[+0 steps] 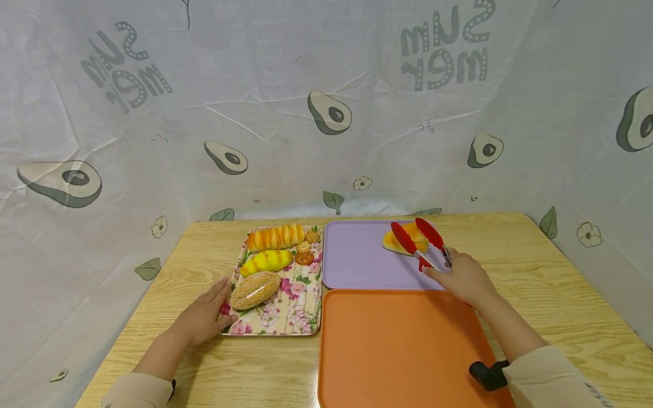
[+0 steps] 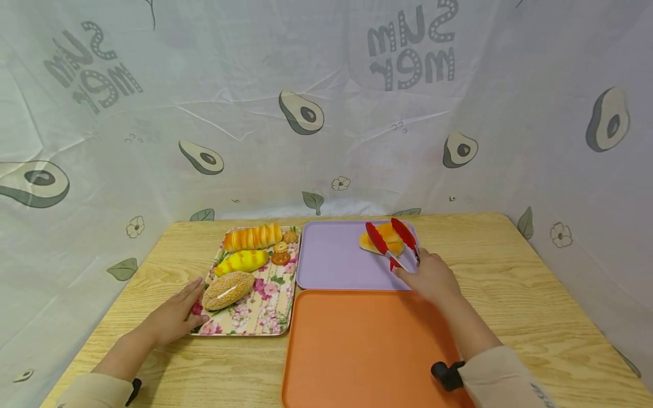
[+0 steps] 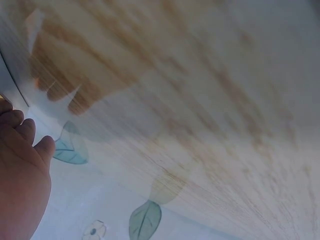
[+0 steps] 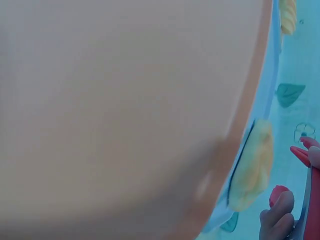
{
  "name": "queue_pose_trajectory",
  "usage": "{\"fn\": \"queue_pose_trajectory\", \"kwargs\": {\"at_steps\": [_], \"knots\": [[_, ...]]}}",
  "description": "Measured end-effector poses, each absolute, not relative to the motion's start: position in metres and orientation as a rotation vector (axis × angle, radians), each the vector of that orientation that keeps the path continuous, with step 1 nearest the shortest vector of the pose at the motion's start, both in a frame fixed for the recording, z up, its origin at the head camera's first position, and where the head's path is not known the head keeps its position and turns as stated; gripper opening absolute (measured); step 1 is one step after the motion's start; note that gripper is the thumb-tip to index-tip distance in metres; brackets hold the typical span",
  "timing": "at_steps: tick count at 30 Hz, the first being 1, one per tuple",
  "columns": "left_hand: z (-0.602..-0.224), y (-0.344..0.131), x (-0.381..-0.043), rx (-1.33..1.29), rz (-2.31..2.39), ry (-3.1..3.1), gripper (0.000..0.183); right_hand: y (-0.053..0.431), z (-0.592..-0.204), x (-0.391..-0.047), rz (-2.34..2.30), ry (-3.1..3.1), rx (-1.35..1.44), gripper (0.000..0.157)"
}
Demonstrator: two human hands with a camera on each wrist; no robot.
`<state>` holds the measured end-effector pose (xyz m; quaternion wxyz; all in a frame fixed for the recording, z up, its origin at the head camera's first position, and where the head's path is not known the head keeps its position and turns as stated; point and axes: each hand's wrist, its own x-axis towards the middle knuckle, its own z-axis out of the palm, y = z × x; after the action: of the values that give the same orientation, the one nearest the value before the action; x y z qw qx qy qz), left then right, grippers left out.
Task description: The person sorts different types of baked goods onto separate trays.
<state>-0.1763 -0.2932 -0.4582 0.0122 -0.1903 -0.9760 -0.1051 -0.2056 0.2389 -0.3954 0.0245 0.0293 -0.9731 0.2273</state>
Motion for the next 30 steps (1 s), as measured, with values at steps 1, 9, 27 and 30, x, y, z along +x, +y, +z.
{"fn": "queue_pose_trajectory", "kwargs": {"at_steps": [1,9,27,30], "knots": [[-0.458,-0.293,-0.176,-0.594,-0.329,-3.043,0.079,0.236,-0.396,-0.206,0.704,-3.012,0.096,0.087],[-0.457,-0.293,-0.176,-0.591,-0.327,-3.058,0.079,0.209,-0.396,-0.204,0.643,-3.004,0.234,0.087],[-0.459,-0.293,-0.177,-0.603,-0.317,-3.043,0.079,0.145,-0.401,-0.197,0.519,-3.023,0.458,0.087],[-0.459,-0.294,-0.177,-0.594,-0.317,-3.048,0.079,0.136,-0.402,-0.197,0.486,-3.023,0.497,0.086]]}}
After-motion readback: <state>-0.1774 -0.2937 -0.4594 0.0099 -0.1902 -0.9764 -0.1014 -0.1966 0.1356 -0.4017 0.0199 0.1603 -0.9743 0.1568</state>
